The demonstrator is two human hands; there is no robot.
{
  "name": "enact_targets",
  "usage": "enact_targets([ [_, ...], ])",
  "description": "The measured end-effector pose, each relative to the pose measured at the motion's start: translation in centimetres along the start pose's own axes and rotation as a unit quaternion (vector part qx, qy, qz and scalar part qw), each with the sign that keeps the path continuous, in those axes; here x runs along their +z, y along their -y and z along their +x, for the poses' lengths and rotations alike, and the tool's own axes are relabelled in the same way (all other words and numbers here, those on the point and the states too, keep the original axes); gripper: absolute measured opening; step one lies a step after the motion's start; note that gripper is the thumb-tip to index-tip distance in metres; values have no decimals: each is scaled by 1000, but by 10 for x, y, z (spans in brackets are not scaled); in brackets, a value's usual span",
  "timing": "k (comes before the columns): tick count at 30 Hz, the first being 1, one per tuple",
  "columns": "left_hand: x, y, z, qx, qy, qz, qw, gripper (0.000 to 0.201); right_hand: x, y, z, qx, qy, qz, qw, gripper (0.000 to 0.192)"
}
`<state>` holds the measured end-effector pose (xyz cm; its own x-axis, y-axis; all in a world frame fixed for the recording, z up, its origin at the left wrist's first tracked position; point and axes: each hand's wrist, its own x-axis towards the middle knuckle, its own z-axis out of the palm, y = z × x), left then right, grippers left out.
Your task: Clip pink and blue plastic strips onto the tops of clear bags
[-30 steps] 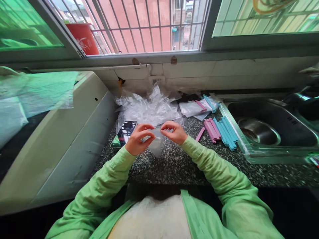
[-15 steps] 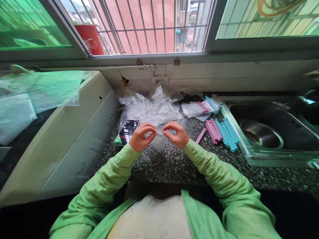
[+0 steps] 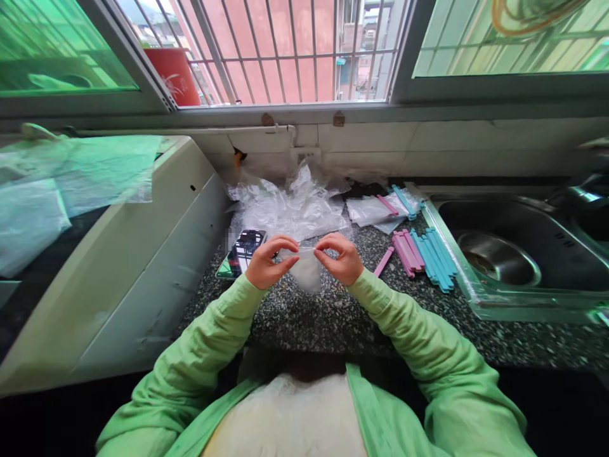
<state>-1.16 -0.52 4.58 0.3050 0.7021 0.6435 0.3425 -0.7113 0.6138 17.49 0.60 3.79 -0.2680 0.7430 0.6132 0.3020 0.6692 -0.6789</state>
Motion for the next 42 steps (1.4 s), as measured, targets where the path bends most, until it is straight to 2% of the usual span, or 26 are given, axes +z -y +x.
enact_targets([
  [6,3,19,-12,-84,-64,-87,991,28,-11,0,4,-9,-21,-7,1000,8],
  [13,13,21,-4,-178,-103,-140,969,24,-15,-1,6,-9,-27,-11,1000,9],
  [18,16,17,0,-188,-125,-171,959,23,-15,-4,6,-7,-26,-17,999,10],
  [22,15,15,-1,-193,-118,-154,962,21,-19,-6,7,4,-7,-20,1000,11],
  [26,15,10,2,-156,-82,-102,979,16,-23,-6,10,7,31,-21,999,25],
  [31,18,0,8,-106,-35,-73,991,14,-18,-4,11,-23,46,-36,998,10],
  [35,19,1,8,-116,-28,-90,989,17,-17,-1,10,-31,41,-33,998,11],
  [42,26,16,-2,-141,2,-145,979,33,-21,1,10,-11,20,-8,1000,11],
])
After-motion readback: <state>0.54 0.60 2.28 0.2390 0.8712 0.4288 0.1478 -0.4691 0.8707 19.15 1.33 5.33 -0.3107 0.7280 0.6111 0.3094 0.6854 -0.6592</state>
